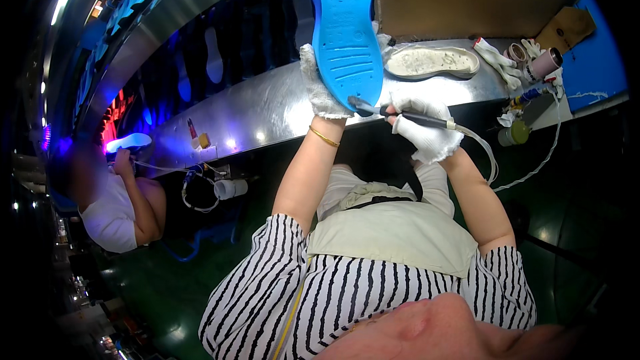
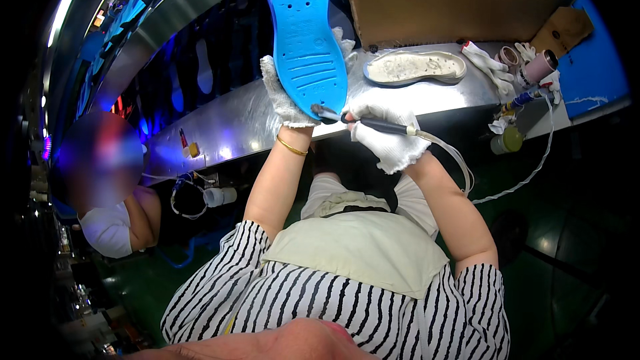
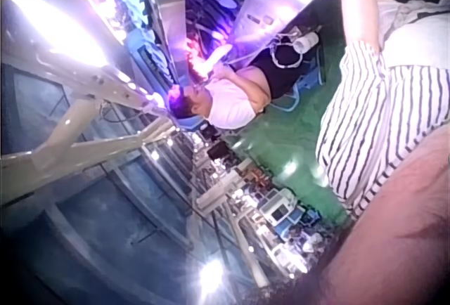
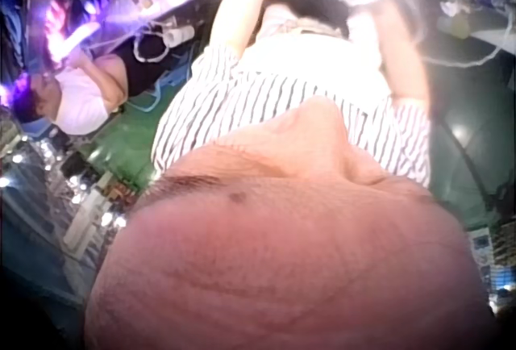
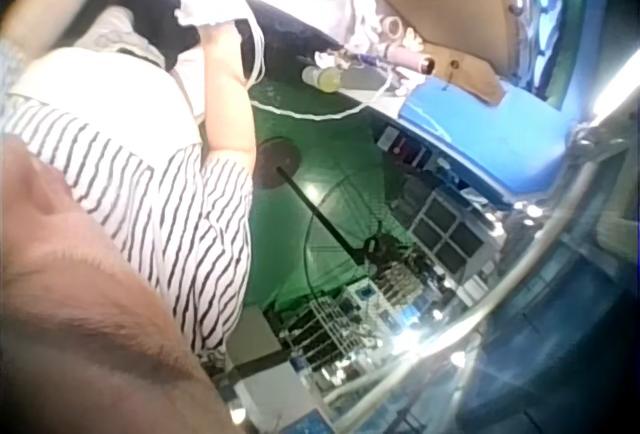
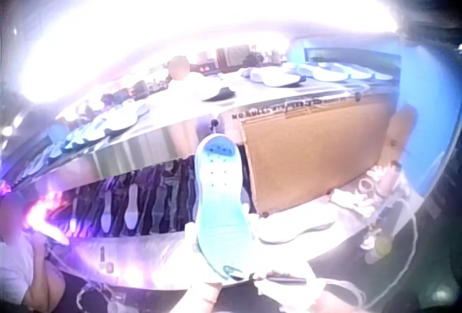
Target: The person reaches for blue shoe soles from a conveyor belt and uses a brush tool to apply a liquid substance across the bottom surface of each sole before placing them on a lower platform.
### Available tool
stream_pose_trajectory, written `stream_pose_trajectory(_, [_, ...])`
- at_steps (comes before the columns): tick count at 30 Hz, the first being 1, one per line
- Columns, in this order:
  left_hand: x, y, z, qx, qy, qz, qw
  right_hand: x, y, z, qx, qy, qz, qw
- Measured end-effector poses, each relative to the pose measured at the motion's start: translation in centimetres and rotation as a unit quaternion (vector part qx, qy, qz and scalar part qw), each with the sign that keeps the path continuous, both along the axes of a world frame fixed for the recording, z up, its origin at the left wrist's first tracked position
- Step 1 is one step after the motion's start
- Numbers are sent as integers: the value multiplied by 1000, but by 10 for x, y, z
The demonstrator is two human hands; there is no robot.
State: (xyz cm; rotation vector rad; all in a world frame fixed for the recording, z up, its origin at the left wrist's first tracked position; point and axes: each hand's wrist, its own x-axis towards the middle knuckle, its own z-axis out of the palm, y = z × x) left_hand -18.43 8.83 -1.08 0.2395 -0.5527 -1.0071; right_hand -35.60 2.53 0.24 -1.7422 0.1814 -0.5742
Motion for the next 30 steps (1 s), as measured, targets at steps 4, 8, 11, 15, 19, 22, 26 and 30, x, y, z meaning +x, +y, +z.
stream_pose_trajectory(4, [2, -2, -1, -6, 15, -36, 999, 6, -13, 2, 15, -67, -8, 998])
stream_pose_trajectory(8, [7, -5, 7, 5, -2, -40, 999, 0, 1, -3, 77, -19, -14, 997])
stream_pose_trajectory(11, [16, 0, 0, 3, -8, -56, 998, -7, 4, -4, 29, 0, 11, 1000])
stream_pose_trajectory(15, [15, 0, 8, 7, -3, -71, 997, -18, -8, -15, 130, 0, 80, 988])
stream_pose_trajectory(19, [16, 2, 9, -120, 148, -242, 951, -9, -9, 9, 70, -41, 13, 997])
stream_pose_trajectory(22, [11, 0, 15, -65, 96, -231, 966, 7, -8, 15, -40, -117, 17, 992])
stream_pose_trajectory(26, [26, -7, 7, 77, 8, -134, 988, 12, -16, 10, -165, -113, 52, 978])
stream_pose_trajectory(30, [33, -9, 10, 161, 32, -161, 973, 11, -22, 7, -94, -42, 96, 990])
